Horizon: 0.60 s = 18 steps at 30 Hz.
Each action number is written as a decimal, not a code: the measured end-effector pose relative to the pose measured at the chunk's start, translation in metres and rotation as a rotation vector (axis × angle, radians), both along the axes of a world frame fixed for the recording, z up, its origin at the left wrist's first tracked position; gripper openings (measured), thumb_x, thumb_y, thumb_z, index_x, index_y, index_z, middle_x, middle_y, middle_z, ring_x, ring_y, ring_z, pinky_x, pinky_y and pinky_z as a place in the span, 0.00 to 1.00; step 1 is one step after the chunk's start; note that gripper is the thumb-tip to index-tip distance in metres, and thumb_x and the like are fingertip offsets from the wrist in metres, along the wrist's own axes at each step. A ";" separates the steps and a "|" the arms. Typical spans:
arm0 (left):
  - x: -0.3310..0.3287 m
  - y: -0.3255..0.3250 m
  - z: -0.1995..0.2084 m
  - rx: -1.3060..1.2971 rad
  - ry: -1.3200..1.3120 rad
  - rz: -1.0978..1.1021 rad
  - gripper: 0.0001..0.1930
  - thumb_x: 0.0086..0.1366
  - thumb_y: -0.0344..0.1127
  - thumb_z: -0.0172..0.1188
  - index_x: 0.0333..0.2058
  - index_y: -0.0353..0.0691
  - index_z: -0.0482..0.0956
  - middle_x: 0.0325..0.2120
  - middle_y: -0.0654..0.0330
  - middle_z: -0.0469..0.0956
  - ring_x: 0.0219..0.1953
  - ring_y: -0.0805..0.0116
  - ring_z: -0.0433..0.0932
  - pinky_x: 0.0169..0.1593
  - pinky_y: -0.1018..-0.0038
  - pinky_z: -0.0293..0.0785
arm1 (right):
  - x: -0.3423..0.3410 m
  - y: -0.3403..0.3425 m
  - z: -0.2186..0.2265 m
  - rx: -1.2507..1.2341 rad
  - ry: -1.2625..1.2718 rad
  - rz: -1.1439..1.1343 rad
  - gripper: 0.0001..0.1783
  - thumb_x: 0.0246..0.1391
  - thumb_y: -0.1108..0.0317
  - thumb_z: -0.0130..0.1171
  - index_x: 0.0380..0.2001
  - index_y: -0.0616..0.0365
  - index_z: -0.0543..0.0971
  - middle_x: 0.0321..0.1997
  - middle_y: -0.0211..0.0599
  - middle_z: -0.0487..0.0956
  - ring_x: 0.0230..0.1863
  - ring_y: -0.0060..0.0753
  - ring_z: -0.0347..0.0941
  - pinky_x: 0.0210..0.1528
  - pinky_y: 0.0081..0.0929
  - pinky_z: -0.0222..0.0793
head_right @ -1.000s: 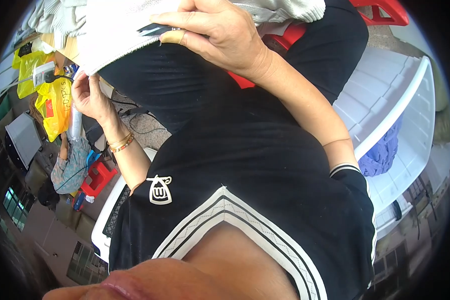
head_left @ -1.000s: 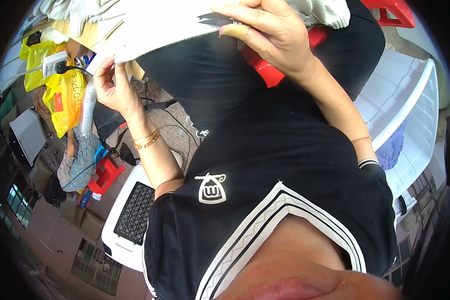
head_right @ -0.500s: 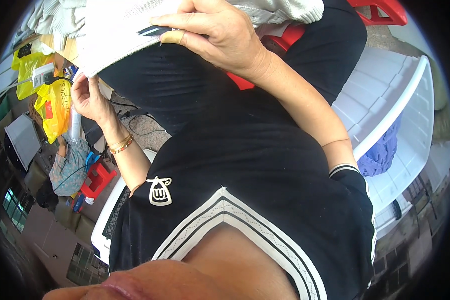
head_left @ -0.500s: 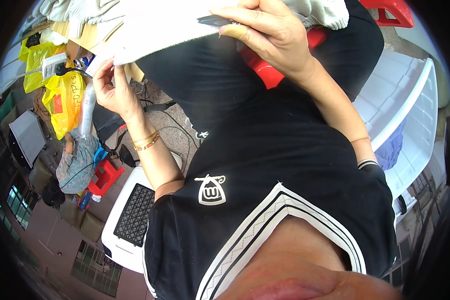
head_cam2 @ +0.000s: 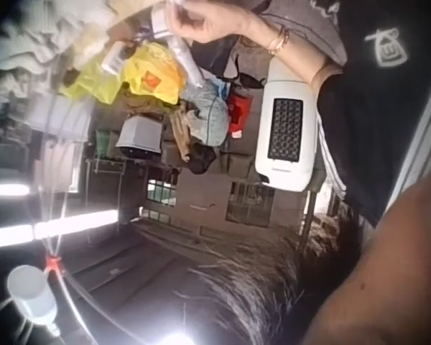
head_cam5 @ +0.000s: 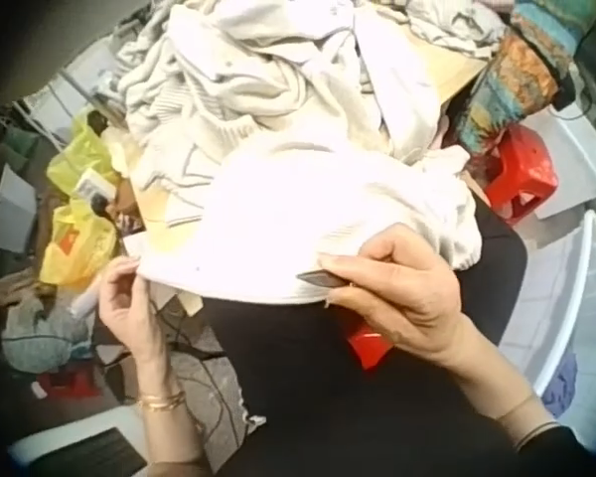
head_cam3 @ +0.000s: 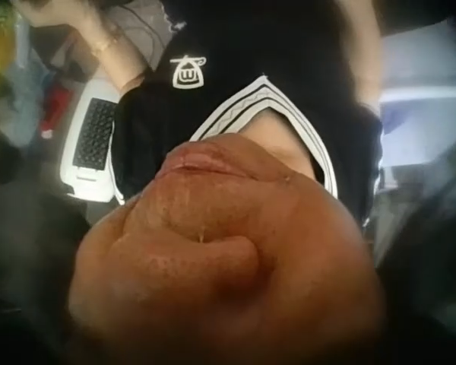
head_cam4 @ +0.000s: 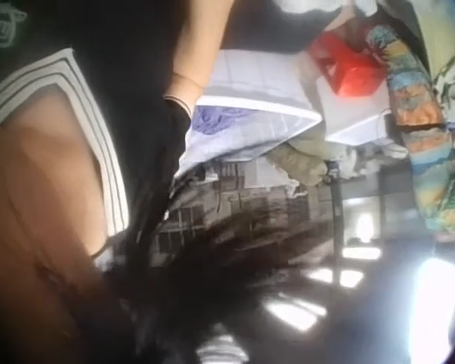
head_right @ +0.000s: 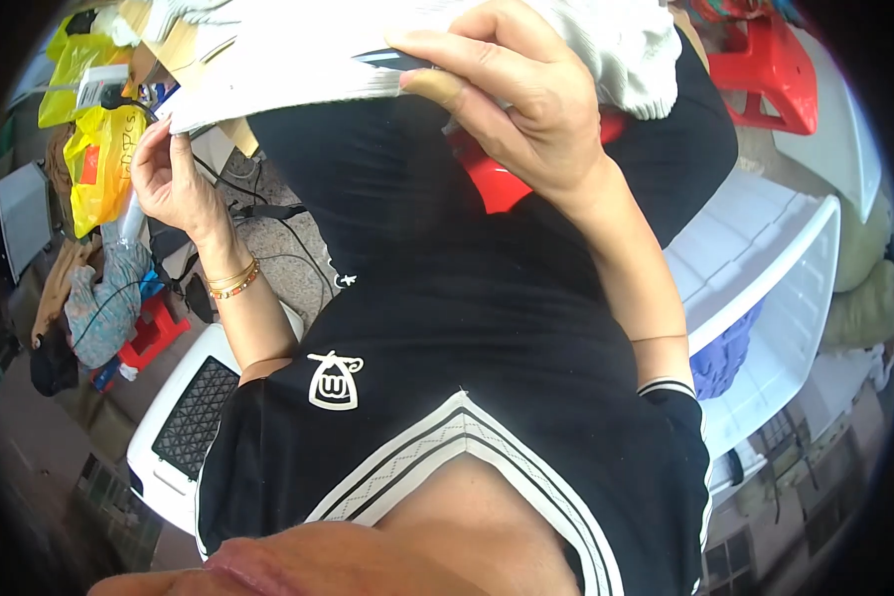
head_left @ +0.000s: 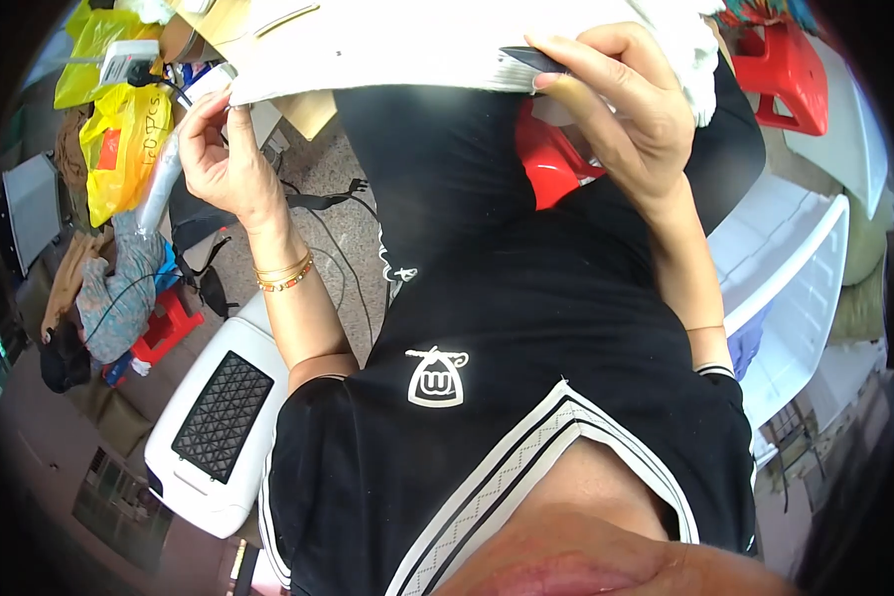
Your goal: Trimming loose threads from a white knitted garment using small scissors.
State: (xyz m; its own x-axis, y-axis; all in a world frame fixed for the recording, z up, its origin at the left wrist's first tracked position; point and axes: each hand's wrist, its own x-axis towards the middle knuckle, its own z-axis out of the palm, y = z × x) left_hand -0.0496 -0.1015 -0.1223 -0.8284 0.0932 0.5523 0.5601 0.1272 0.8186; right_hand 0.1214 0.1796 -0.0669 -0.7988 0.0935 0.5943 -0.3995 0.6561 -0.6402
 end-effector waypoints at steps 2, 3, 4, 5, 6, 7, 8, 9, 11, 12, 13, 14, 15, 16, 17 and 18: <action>0.002 0.000 0.004 0.033 0.018 0.022 0.09 0.60 0.16 0.61 0.39 0.31 0.77 0.41 0.52 0.80 0.44 0.67 0.79 0.53 0.71 0.76 | -0.008 -0.006 0.016 0.050 -0.060 0.011 0.18 0.49 0.80 0.66 0.46 0.64 0.83 0.35 0.35 0.75 0.32 0.26 0.71 0.34 0.20 0.66; 0.003 0.000 0.006 0.056 0.034 0.029 0.09 0.60 0.16 0.62 0.38 0.31 0.77 0.41 0.52 0.80 0.44 0.66 0.79 0.52 0.71 0.76 | -0.013 -0.012 0.030 0.057 -0.060 0.024 0.18 0.49 0.80 0.66 0.46 0.64 0.83 0.35 0.35 0.75 0.32 0.26 0.71 0.34 0.20 0.66; 0.004 -0.002 0.008 0.063 0.033 0.045 0.09 0.60 0.16 0.62 0.38 0.31 0.77 0.41 0.52 0.80 0.44 0.66 0.79 0.52 0.71 0.76 | -0.020 -0.021 0.047 0.066 -0.144 0.022 0.19 0.48 0.76 0.68 0.46 0.62 0.83 0.32 0.35 0.74 0.30 0.28 0.70 0.31 0.22 0.65; 0.005 -0.001 0.009 0.102 0.034 0.040 0.09 0.59 0.17 0.63 0.38 0.32 0.78 0.41 0.54 0.79 0.42 0.69 0.78 0.50 0.73 0.76 | -0.025 -0.026 0.058 0.078 -0.229 0.012 0.20 0.47 0.73 0.71 0.47 0.61 0.82 0.28 0.35 0.72 0.27 0.31 0.69 0.28 0.24 0.64; 0.006 0.000 0.009 0.141 0.035 0.036 0.09 0.58 0.18 0.65 0.37 0.32 0.79 0.41 0.57 0.78 0.41 0.71 0.77 0.48 0.76 0.76 | -0.029 -0.029 0.062 0.089 -0.215 0.024 0.22 0.45 0.72 0.71 0.47 0.58 0.82 0.28 0.34 0.71 0.26 0.31 0.69 0.26 0.25 0.64; 0.005 0.001 0.010 0.150 0.032 0.040 0.09 0.58 0.18 0.65 0.37 0.32 0.79 0.41 0.57 0.78 0.41 0.71 0.77 0.48 0.76 0.76 | -0.033 -0.032 0.067 0.098 -0.218 0.028 0.22 0.45 0.72 0.71 0.47 0.58 0.82 0.28 0.34 0.71 0.26 0.31 0.69 0.26 0.25 0.64; 0.004 0.002 0.011 0.158 0.052 0.043 0.09 0.58 0.17 0.64 0.37 0.32 0.78 0.41 0.54 0.79 0.42 0.69 0.78 0.50 0.73 0.76 | -0.037 -0.035 0.072 0.137 -0.254 0.030 0.21 0.45 0.72 0.71 0.46 0.57 0.83 0.28 0.33 0.71 0.26 0.31 0.69 0.26 0.25 0.65; 0.004 0.003 0.011 0.166 0.072 0.046 0.09 0.58 0.16 0.62 0.38 0.32 0.77 0.41 0.51 0.80 0.43 0.66 0.79 0.52 0.70 0.76 | -0.040 -0.038 0.076 0.175 -0.291 0.031 0.20 0.45 0.71 0.71 0.45 0.56 0.83 0.28 0.32 0.71 0.26 0.30 0.69 0.26 0.26 0.65; 0.003 0.004 0.013 0.164 0.085 0.049 0.09 0.58 0.16 0.63 0.37 0.32 0.77 0.41 0.51 0.80 0.43 0.66 0.79 0.52 0.70 0.76 | -0.045 -0.043 0.078 0.213 -0.294 0.016 0.20 0.45 0.71 0.71 0.44 0.55 0.83 0.28 0.31 0.71 0.26 0.30 0.69 0.25 0.26 0.65; 0.003 0.005 0.013 0.156 0.102 0.048 0.09 0.58 0.16 0.63 0.37 0.32 0.77 0.41 0.51 0.80 0.43 0.66 0.79 0.52 0.70 0.77 | -0.047 -0.045 0.079 0.244 -0.293 -0.002 0.19 0.45 0.71 0.71 0.43 0.55 0.83 0.28 0.31 0.70 0.26 0.30 0.69 0.25 0.27 0.66; 0.003 0.003 0.013 0.159 0.098 0.055 0.09 0.58 0.16 0.63 0.37 0.32 0.77 0.41 0.51 0.80 0.43 0.66 0.79 0.52 0.70 0.77 | -0.049 -0.046 0.081 0.248 -0.296 0.005 0.19 0.45 0.71 0.71 0.43 0.55 0.83 0.28 0.31 0.70 0.26 0.30 0.69 0.25 0.27 0.66; 0.003 0.002 0.012 0.156 0.114 0.052 0.10 0.58 0.16 0.63 0.37 0.32 0.77 0.41 0.51 0.80 0.43 0.66 0.79 0.52 0.70 0.77 | -0.049 -0.047 0.085 0.274 -0.331 -0.002 0.18 0.44 0.70 0.71 0.43 0.54 0.83 0.28 0.30 0.70 0.26 0.30 0.70 0.25 0.27 0.66; 0.003 0.001 0.012 0.152 0.129 0.047 0.10 0.58 0.16 0.63 0.37 0.32 0.77 0.41 0.51 0.80 0.43 0.66 0.79 0.52 0.70 0.77 | -0.050 -0.049 0.088 0.299 -0.366 -0.010 0.18 0.44 0.70 0.71 0.42 0.54 0.84 0.28 0.30 0.70 0.26 0.30 0.70 0.25 0.27 0.66; 0.002 0.002 0.012 0.157 0.125 0.049 0.10 0.58 0.16 0.63 0.37 0.32 0.77 0.41 0.51 0.80 0.43 0.66 0.79 0.52 0.70 0.77 | -0.051 -0.049 0.091 0.304 -0.370 -0.009 0.18 0.44 0.70 0.71 0.42 0.54 0.84 0.28 0.30 0.70 0.26 0.30 0.70 0.25 0.27 0.66; 0.002 0.003 0.011 0.161 0.126 0.044 0.09 0.58 0.16 0.63 0.37 0.32 0.77 0.41 0.51 0.80 0.43 0.66 0.79 0.52 0.70 0.77 | -0.051 -0.050 0.093 0.352 -0.385 -0.020 0.17 0.44 0.70 0.71 0.41 0.54 0.84 0.28 0.29 0.70 0.26 0.30 0.70 0.25 0.27 0.66; 0.002 0.003 0.011 0.164 0.128 0.040 0.09 0.58 0.16 0.63 0.37 0.32 0.77 0.41 0.51 0.80 0.43 0.66 0.79 0.52 0.71 0.77 | -0.051 -0.051 0.095 0.399 -0.399 -0.030 0.17 0.43 0.70 0.71 0.41 0.53 0.84 0.28 0.29 0.70 0.26 0.29 0.70 0.25 0.27 0.66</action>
State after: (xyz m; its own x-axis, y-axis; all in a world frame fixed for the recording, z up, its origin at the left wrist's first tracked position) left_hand -0.0479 -0.0981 -0.1111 -0.7519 -0.0377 0.6582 0.6579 0.0221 0.7528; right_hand 0.0699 0.1286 0.0284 -0.9692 -0.0500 0.2413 -0.1547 0.8856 -0.4379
